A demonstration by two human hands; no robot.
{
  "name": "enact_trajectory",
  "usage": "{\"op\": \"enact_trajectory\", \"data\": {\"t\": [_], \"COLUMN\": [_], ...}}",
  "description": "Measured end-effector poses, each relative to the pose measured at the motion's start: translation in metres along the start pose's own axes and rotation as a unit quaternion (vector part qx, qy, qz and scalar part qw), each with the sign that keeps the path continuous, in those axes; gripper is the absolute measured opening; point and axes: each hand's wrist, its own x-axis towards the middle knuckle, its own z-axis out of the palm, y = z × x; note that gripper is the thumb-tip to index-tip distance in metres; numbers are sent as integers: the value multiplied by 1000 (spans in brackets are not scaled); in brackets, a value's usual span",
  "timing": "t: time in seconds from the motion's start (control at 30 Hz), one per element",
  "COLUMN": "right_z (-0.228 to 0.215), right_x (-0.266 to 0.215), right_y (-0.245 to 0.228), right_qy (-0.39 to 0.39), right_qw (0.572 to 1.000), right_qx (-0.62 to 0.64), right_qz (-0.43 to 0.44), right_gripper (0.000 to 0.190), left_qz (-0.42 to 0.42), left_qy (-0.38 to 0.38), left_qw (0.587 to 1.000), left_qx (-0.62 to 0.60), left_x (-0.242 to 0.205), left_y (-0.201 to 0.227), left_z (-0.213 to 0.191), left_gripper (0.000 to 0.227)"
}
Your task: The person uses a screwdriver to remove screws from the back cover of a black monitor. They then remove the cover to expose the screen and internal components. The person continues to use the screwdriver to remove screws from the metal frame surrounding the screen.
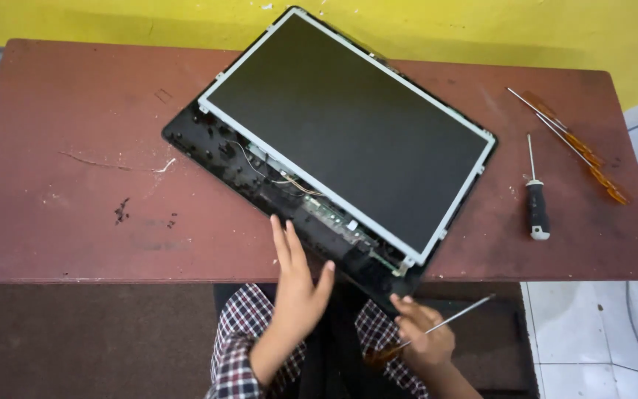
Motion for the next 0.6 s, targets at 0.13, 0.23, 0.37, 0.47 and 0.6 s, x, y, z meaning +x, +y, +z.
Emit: {"op": "enact_trajectory", "data": {"t": [0.13, 0.23, 0.37, 0.47, 0.6], "right_z": [2, 12, -1, -6, -12], "right_x": [7, 6, 63, 92, 112], "right_y": [-18, -26, -47, -51, -48], "right_qy": [-63, -108, -43, -104, -60], "right_qw": [995, 983, 984, 969, 962], "right_qx": [-16, -41, 21, 89, 87], "right_qz": [-79, -141, -171, -206, -251], "right_gripper": [11, 14, 21, 10, 14], "left_qz": [34, -47, -59, -42, -65], "left_qy": [122, 121, 69, 46, -13], "left_qw": [985, 985, 992, 997, 998], "left_qx": [-113, -117, -84, -39, 12], "left_x": [-16, -9, -1, 11, 41], "left_y": [-29, -37, -41, -43, -53], "left_z": [32, 29, 12, -2, -21], "left_gripper": [90, 92, 90, 89, 90]}}
